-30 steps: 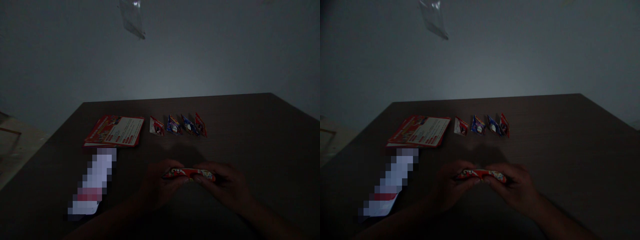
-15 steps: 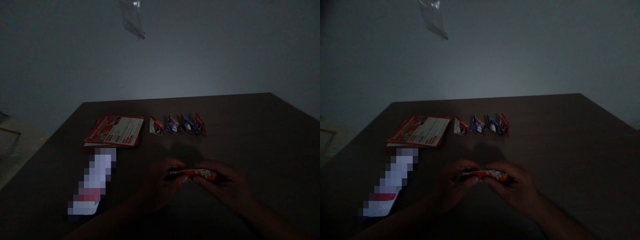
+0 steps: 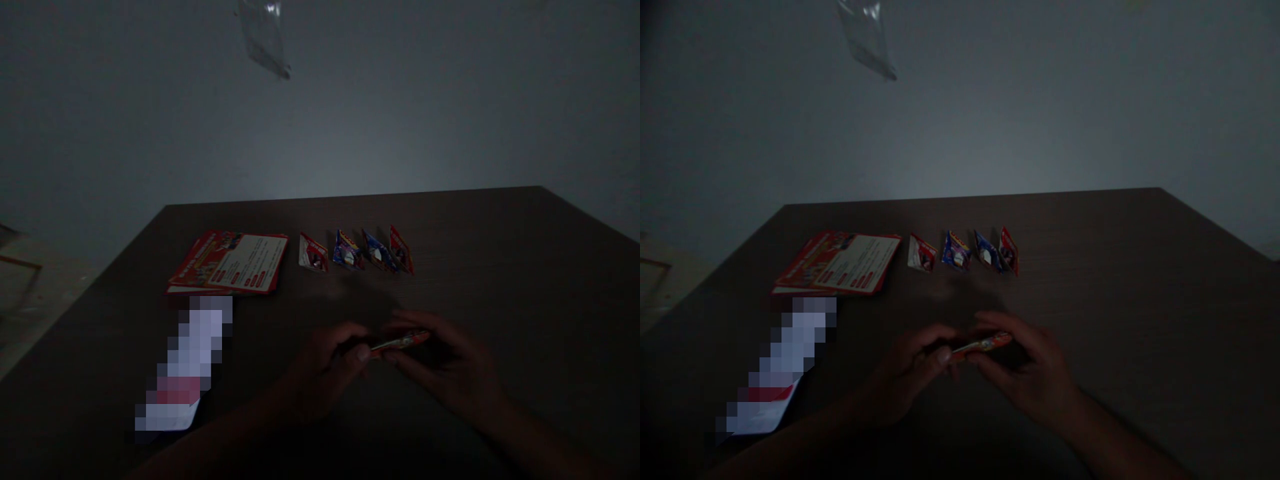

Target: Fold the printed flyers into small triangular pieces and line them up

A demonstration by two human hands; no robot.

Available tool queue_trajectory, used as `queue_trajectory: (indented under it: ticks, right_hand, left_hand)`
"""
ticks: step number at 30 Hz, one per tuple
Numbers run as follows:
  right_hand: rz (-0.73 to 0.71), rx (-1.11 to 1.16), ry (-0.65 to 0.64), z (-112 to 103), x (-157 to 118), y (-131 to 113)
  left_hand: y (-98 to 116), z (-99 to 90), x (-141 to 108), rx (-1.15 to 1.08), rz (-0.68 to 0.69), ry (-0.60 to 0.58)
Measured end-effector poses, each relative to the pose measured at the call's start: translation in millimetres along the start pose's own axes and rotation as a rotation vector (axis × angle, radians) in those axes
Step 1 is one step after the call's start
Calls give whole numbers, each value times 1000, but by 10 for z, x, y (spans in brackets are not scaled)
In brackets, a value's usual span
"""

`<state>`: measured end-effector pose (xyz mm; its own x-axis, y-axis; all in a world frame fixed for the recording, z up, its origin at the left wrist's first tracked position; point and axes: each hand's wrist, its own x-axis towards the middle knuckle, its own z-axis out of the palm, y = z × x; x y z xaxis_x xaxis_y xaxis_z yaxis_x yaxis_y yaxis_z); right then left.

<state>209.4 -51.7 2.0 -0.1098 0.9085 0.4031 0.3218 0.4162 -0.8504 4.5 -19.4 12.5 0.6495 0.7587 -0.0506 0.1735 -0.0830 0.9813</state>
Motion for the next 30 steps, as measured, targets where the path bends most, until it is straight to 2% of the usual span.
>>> queue_trajectory:
  ticks: [11,17,24,30]
  right_hand:
    - [133,389,22,40,8,15]
    - [179,496,-6,47,35,-43]
    - [270,619,-60,40,65,-105]
    - [339,675,-64,49,96,-138]
  left_hand:
    - [43,0,3,-9,0,13]
    - [29,-5,27,-100,-43,2]
    - [71,-25,33,-224,-136,-75]
    - [50,-18,38,-351,-213,-34]
